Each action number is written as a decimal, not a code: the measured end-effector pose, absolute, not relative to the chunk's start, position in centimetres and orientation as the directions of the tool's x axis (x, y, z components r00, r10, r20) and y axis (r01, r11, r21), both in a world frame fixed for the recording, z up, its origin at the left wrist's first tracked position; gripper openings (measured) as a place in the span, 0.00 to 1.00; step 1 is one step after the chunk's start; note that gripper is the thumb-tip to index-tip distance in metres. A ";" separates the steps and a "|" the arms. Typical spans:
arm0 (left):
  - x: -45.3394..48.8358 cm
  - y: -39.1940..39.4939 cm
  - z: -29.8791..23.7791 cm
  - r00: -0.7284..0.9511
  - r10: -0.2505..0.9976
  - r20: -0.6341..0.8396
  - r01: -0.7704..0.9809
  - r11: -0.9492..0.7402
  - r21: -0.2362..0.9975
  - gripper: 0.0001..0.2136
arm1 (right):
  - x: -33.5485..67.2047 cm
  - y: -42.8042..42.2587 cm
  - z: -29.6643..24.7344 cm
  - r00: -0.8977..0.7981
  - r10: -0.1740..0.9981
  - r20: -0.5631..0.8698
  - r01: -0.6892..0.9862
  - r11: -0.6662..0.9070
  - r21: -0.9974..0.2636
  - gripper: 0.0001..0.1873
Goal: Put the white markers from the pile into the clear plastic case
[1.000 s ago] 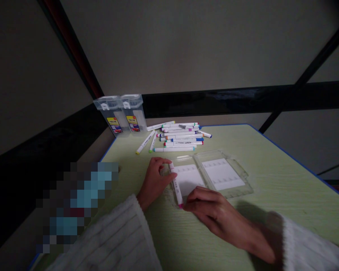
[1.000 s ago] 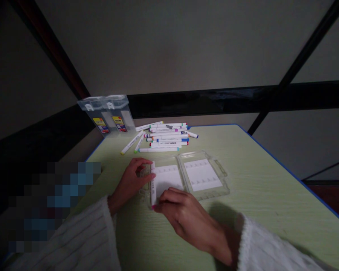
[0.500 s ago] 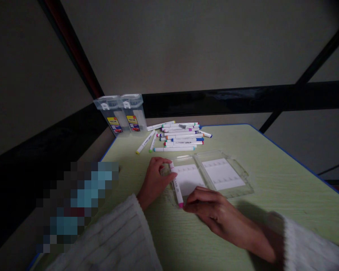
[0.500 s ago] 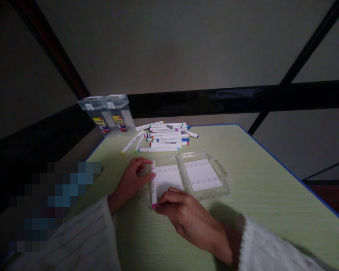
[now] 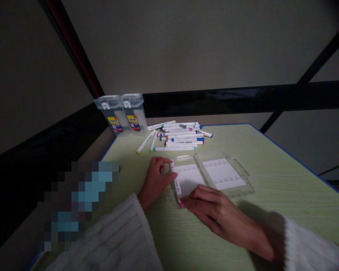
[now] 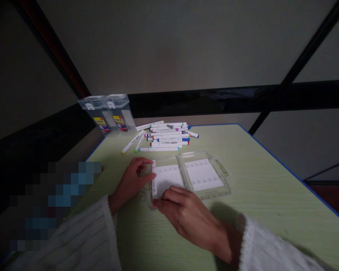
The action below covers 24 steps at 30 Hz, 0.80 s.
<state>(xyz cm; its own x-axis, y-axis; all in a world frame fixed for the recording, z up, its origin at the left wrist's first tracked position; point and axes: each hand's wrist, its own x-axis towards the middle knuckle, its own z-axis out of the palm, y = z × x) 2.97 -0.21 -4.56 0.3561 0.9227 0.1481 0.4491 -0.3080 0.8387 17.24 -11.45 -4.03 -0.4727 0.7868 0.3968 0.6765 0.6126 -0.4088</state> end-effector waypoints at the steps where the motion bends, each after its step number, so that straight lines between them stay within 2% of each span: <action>1: 3.0 -0.2 -4.6 0.352 0.924 0.149 0.449 -0.306 0.839 0.13 | 17.2 -11.5 -4.1 -0.468 0.794 0.388 0.690 0.602 -0.402 0.15; 9: 2.9 -0.2 -4.7 0.357 0.919 0.168 0.451 -0.327 0.830 0.14 | 17.0 -11.4 -4.2 -0.407 0.872 0.271 0.761 0.488 -0.428 0.13; 24: 2.9 -0.3 -4.5 0.339 0.928 0.158 0.437 -0.304 0.846 0.14 | 16.9 -11.6 -4.2 -0.441 0.865 0.239 0.792 0.500 -0.351 0.12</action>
